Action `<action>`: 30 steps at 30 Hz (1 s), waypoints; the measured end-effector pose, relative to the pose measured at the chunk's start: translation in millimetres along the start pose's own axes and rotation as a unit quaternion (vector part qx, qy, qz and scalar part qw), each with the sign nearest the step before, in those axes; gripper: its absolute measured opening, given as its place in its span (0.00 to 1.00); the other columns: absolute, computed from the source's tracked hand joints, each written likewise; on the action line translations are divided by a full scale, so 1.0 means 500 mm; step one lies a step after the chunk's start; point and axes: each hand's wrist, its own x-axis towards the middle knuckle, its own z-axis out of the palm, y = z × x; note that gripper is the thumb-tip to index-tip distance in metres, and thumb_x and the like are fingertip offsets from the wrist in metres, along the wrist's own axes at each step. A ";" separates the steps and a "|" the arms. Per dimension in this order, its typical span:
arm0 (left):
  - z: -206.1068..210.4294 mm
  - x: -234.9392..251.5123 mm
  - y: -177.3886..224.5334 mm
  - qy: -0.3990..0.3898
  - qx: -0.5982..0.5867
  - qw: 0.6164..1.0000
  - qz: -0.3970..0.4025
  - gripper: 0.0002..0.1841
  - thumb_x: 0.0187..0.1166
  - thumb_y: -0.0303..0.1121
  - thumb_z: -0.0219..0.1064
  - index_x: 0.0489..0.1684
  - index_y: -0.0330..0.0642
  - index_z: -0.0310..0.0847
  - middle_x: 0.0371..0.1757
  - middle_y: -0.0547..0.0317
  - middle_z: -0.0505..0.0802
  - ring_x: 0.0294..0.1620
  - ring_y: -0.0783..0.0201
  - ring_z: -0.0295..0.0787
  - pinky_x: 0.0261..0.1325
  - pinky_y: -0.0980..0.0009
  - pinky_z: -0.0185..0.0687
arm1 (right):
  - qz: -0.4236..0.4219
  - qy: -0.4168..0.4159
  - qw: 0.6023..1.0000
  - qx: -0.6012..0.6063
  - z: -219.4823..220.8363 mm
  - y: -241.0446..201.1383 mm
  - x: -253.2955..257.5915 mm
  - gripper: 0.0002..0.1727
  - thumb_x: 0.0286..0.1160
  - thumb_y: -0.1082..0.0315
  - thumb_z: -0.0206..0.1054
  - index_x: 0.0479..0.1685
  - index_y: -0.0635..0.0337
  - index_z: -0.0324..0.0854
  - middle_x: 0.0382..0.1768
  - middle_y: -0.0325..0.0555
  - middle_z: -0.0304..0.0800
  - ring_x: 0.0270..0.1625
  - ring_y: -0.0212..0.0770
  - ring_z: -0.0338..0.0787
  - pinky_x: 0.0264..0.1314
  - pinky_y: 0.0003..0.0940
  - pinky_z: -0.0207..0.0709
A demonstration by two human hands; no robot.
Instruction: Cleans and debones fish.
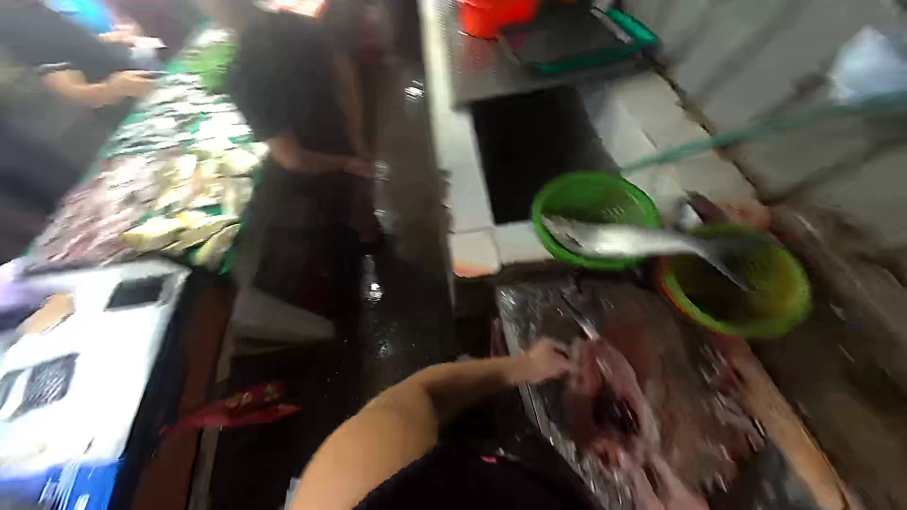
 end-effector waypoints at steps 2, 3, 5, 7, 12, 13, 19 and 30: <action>-0.019 -0.027 0.024 -0.022 -0.023 0.999 -0.013 0.19 0.59 0.14 0.76 0.51 0.29 0.87 0.47 0.49 0.94 0.47 0.63 0.92 0.55 0.62 0.90 | 0.080 -0.011 0.997 0.012 0.020 0.004 0.010 0.19 0.73 0.60 0.74 0.57 0.63 0.90 0.49 0.45 0.97 0.48 0.34 0.95 0.56 0.39 0.92; -0.022 -0.033 0.048 -0.021 -0.001 0.999 -0.048 0.19 0.60 0.14 0.75 0.53 0.29 0.86 0.48 0.49 0.94 0.48 0.63 0.91 0.56 0.62 0.89 | 0.111 -0.005 0.994 0.016 0.030 -0.002 0.019 0.18 0.70 0.59 0.75 0.54 0.60 0.92 0.44 0.42 0.97 0.42 0.32 0.95 0.50 0.38 0.92; -0.010 -0.028 0.095 0.004 0.043 0.988 -0.147 0.15 0.74 0.22 0.70 0.59 0.32 0.83 0.50 0.49 0.91 0.48 0.61 0.87 0.54 0.59 0.85 | 0.155 -0.024 0.986 0.055 0.036 -0.017 0.031 0.17 0.69 0.63 0.74 0.54 0.61 0.92 0.42 0.41 0.97 0.41 0.28 0.93 0.48 0.32 0.90; -0.011 0.029 0.067 0.018 0.017 0.984 -0.176 0.18 0.83 0.32 0.68 0.67 0.35 0.80 0.57 0.46 0.92 0.54 0.56 0.90 0.59 0.54 0.88 | 0.172 -0.052 0.977 0.111 0.039 -0.014 0.036 0.14 0.70 0.68 0.71 0.53 0.62 0.92 0.44 0.43 0.97 0.44 0.30 0.94 0.50 0.32 0.91; -0.013 0.078 0.010 -0.025 -0.105 0.985 -0.138 0.17 0.78 0.25 0.67 0.63 0.30 0.79 0.50 0.46 0.92 0.46 0.55 0.92 0.53 0.54 0.91 | 0.222 -0.085 0.962 0.136 0.054 -0.011 0.032 0.13 0.70 0.67 0.75 0.52 0.59 0.93 0.40 0.43 0.98 0.39 0.34 0.95 0.47 0.37 0.91; -0.012 0.076 0.009 -0.030 -0.124 0.982 -0.138 0.16 0.79 0.25 0.67 0.63 0.30 0.79 0.49 0.47 0.92 0.46 0.55 0.92 0.54 0.54 0.91 | 0.237 -0.091 0.960 0.120 0.057 -0.012 0.035 0.14 0.70 0.67 0.75 0.53 0.59 0.93 0.41 0.43 0.98 0.40 0.34 0.95 0.49 0.39 0.91; 0.000 0.066 0.005 0.008 -0.184 0.974 -0.128 0.10 0.86 0.31 0.62 0.53 0.32 0.82 0.43 0.51 0.91 0.43 0.59 0.91 0.53 0.57 0.91 | 0.249 -0.094 0.963 0.035 0.075 -0.027 0.048 0.12 0.71 0.67 0.75 0.52 0.56 0.93 0.37 0.44 0.96 0.34 0.37 0.91 0.44 0.46 0.87; 0.010 0.067 -0.003 0.013 -0.242 0.965 -0.103 0.06 0.85 0.26 0.63 0.49 0.33 0.82 0.40 0.51 0.92 0.40 0.58 0.92 0.52 0.57 0.91 | 0.220 -0.082 0.971 0.032 0.083 -0.011 0.036 0.15 0.68 0.66 0.77 0.55 0.54 0.93 0.30 0.40 0.93 0.25 0.34 0.85 0.33 0.40 0.83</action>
